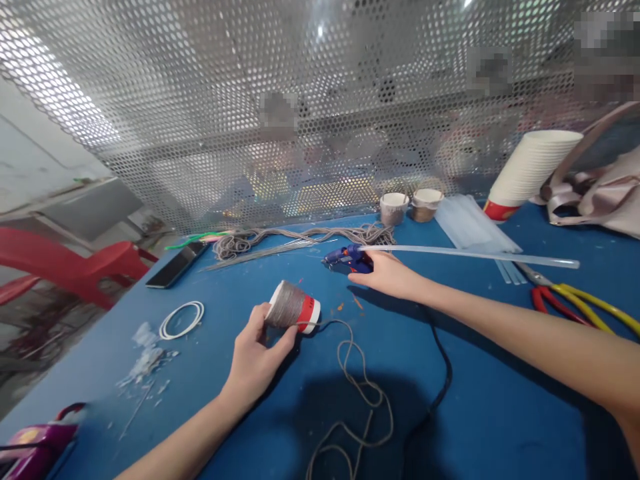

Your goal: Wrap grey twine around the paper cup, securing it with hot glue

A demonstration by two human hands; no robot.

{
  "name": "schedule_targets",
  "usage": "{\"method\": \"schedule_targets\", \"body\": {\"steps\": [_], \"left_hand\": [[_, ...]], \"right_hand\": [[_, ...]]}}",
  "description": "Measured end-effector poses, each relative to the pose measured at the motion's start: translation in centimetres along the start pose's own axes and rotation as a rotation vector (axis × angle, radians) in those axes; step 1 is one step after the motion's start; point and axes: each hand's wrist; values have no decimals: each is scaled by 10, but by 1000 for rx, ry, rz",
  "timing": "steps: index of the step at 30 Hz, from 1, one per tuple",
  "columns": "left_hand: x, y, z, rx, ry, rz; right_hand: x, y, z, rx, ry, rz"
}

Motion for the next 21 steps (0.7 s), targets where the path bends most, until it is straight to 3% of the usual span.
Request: {"method": "schedule_targets", "body": {"steps": [8,13,16,21], "left_hand": [[3,-5,-1,72,40,49],[6,-4,0,116,101,72],[7,-4,1,136,144,80],[6,-5,3,173,129,89]], "right_hand": [[-7,2,16,-30,-73,59],[-10,-17,-11,49,21,98],[-14,-35,-31,104,-30,214],[-26,-45,-46,200,-124,119]]}}
Point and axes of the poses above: each hand's wrist, its own z-axis towards the middle knuckle, its own x-axis out of the back of the hand, y = z × x, and after that the axes turned 11 degrees about -y, right-handed
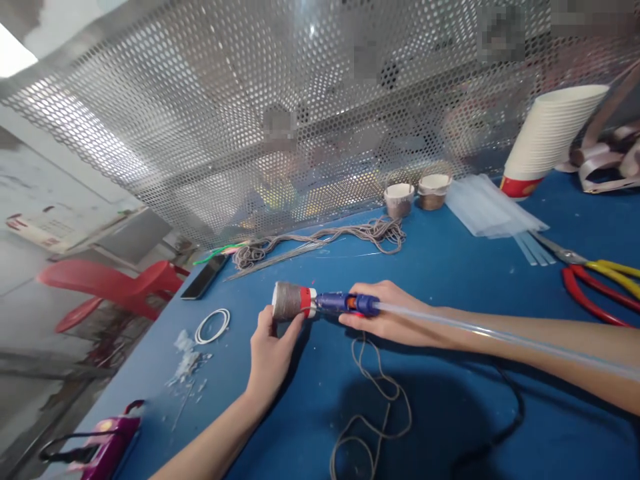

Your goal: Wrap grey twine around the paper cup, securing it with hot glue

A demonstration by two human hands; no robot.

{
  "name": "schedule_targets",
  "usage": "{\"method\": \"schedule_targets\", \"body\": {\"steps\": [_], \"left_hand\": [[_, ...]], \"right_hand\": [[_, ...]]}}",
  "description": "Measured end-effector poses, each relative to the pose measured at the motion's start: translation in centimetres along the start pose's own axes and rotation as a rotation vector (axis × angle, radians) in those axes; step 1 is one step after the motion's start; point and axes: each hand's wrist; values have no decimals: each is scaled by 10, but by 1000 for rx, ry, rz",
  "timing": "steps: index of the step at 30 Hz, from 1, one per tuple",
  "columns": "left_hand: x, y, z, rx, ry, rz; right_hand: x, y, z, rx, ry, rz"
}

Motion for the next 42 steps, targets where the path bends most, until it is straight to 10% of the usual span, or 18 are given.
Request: {"method": "schedule_targets", "body": {"steps": [42], "left_hand": [[-3,-8,0,-83,-51,9]], "right_hand": [[-10,6,0,72,15,-160]]}}
Point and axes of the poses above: each hand's wrist, its own z-axis towards the middle knuckle, its own x-axis out of the back of the hand, y = z × x, and after that the axes turned 11 degrees about -y, right-handed
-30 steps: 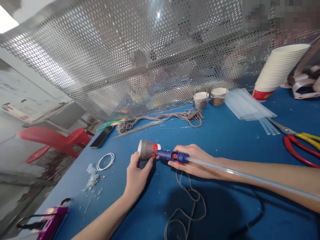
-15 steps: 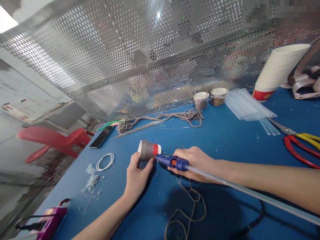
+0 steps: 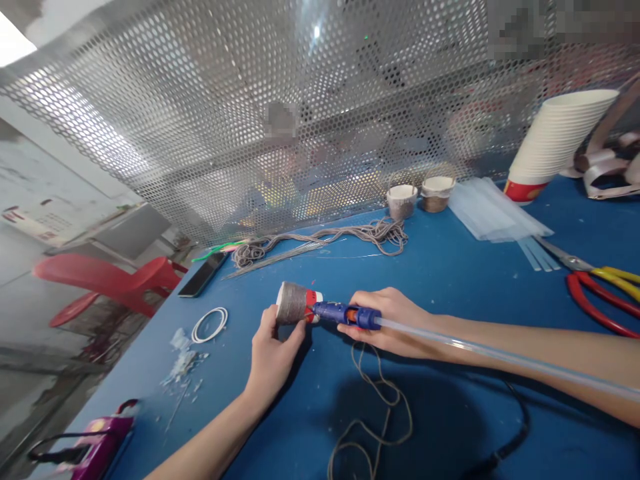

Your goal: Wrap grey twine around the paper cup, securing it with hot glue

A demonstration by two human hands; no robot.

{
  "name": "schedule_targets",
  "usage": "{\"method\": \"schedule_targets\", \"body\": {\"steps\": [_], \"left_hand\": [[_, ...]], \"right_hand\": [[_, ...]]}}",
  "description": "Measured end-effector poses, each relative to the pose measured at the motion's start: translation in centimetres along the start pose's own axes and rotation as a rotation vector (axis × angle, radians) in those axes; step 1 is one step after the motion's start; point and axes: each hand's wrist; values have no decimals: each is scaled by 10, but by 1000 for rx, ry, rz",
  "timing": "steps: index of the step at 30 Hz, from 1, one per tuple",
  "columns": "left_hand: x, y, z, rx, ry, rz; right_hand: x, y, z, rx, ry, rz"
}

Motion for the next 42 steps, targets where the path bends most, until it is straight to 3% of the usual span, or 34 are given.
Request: {"method": "schedule_targets", "body": {"steps": [6,11,27,33,42], "left_hand": [[2,1,0,-23,-28,-29],[4,5,0,-29,-38,-63],[7,2,0,-87,-53,-163],[7,3,-1,-97,-71,-154],[8,5,0,-52,-49,-189]], "right_hand": [[8,-4,1,-95,14,148],[12,-6,1,-94,-18,217],[19,-4,5,-167,-43,262],[18,-8,0,-110,-50,235],[20,-10,0,-132,-54,216]]}}
Point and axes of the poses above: each hand's wrist, its own z-axis towards the middle knuckle, its own x-axis out of the back of the hand, y = z × x, and after that the axes turned 11 degrees about -y, right-handed
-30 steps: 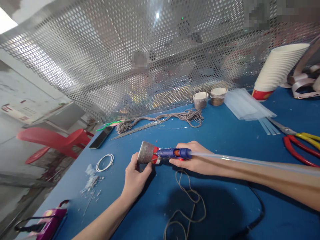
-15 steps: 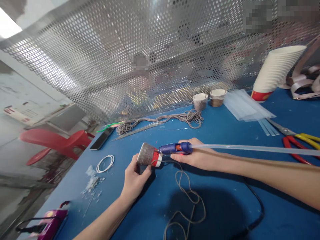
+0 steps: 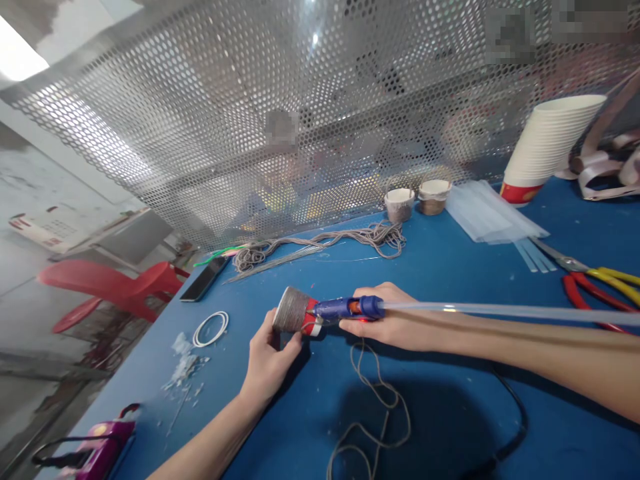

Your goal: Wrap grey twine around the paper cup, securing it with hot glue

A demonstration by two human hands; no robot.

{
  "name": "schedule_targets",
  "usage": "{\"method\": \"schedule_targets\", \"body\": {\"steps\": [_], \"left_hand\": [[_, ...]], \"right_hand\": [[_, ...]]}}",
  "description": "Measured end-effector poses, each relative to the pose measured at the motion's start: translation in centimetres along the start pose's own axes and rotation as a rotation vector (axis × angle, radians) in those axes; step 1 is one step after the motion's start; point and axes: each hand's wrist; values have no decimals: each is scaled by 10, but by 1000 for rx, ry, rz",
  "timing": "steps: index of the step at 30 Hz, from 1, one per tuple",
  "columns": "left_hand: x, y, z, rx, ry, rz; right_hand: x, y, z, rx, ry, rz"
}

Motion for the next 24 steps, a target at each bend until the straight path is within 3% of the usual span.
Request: {"method": "schedule_targets", "body": {"steps": [9,15,20,24], "left_hand": [[-1,0,0,-25,-13,11],[0,0,0,-42,-13,18],[-1,1,0,-15,-2,-2],[-1,2,1,-3,-4,-25]], "right_hand": [[4,1,2,-22,1,29],[-1,-3,-3,48,-16,-47],[4,1,1,8,12,36],[12,8,8,-30,-87,142]]}}
Point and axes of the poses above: each hand's wrist, its own z-axis towards the middle knuckle, its own x-axis out of the back of the hand, y = z × x, and after that the axes turned 11 degrees about -y, right-handed
